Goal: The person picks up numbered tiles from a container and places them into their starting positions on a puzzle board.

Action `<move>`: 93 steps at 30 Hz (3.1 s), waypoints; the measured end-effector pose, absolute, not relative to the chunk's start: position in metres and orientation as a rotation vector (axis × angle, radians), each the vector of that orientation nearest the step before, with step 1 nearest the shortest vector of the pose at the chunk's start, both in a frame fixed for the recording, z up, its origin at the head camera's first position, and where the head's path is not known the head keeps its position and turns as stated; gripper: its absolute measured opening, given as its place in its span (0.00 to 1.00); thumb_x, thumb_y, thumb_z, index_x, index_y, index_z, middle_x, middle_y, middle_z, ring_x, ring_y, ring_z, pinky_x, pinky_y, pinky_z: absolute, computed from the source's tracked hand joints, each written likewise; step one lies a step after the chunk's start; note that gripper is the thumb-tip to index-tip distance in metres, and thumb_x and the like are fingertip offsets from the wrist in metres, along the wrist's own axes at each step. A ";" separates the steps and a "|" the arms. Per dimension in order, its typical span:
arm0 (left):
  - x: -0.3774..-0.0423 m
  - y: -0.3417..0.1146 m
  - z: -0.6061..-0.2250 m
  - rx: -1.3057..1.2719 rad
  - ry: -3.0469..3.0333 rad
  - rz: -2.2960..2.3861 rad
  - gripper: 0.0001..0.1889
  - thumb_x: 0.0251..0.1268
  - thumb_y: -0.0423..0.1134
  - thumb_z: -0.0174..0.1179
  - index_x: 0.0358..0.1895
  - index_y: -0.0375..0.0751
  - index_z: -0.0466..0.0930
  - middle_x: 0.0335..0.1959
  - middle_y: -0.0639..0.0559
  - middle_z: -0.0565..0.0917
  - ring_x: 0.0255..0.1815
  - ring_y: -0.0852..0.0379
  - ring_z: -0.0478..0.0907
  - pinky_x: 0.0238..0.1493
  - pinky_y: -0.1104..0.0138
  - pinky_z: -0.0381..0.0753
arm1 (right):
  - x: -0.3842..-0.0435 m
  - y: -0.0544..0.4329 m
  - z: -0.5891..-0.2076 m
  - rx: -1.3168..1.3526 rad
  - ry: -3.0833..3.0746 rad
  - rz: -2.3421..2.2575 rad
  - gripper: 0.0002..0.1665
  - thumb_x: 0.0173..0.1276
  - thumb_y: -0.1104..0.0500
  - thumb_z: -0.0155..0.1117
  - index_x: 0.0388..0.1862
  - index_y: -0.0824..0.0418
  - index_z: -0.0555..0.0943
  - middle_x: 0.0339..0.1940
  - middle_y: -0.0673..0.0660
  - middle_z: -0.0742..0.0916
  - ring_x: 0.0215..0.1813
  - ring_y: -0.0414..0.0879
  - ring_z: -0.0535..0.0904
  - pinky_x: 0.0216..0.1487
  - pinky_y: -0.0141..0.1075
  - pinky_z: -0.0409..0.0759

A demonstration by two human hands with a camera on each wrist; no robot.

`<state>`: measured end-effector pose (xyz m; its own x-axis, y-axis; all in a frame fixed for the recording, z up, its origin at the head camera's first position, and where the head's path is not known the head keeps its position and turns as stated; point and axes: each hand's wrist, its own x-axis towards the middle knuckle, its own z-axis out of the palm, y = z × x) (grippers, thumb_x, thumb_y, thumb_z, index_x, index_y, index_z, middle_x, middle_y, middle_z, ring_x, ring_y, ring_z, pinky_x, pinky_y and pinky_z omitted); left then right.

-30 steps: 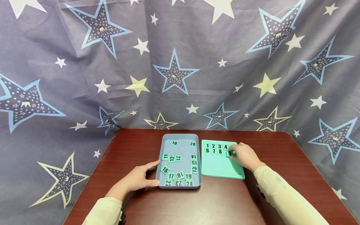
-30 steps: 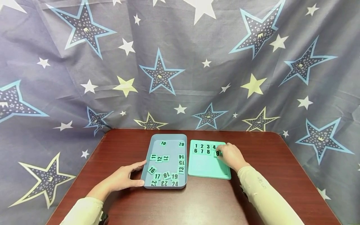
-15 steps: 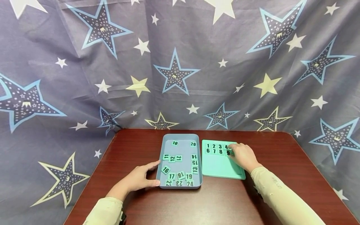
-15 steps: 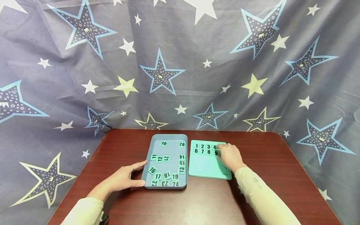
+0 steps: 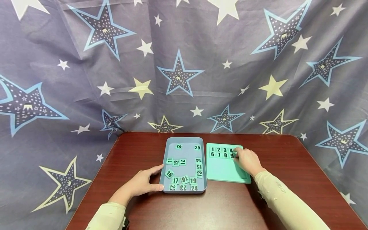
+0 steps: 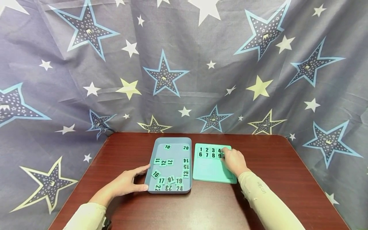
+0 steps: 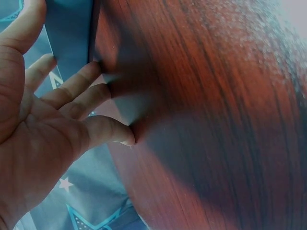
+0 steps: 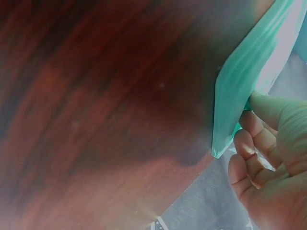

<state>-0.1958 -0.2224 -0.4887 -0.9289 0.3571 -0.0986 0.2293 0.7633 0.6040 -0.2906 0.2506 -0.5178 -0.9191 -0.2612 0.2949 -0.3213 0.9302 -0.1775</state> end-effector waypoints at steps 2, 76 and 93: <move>-0.196 -0.222 -0.489 0.460 2.750 0.905 0.50 0.58 0.57 0.80 0.82 0.47 0.69 0.67 0.42 0.85 0.72 0.42 0.80 0.73 0.40 0.75 | -0.290 0.250 -0.517 0.428 -2.820 0.317 0.21 0.61 0.62 0.81 0.53 0.65 0.87 0.34 0.57 0.93 0.37 0.59 0.88 0.40 0.53 0.86; -0.196 -0.224 -0.492 0.470 2.770 0.872 0.50 0.57 0.59 0.80 0.82 0.49 0.69 0.68 0.43 0.85 0.72 0.42 0.79 0.74 0.41 0.75 | -0.226 0.169 -0.463 0.816 -2.631 1.030 0.13 0.71 0.61 0.75 0.53 0.60 0.88 0.45 0.55 0.94 0.40 0.43 0.88 0.44 0.45 0.87; -0.196 -0.224 -0.491 0.452 2.765 0.865 0.50 0.59 0.59 0.79 0.83 0.50 0.67 0.69 0.44 0.84 0.74 0.42 0.78 0.74 0.41 0.75 | -0.217 0.120 -0.473 1.041 -2.736 0.968 0.14 0.73 0.61 0.73 0.55 0.61 0.87 0.48 0.57 0.93 0.47 0.51 0.90 0.49 0.40 0.87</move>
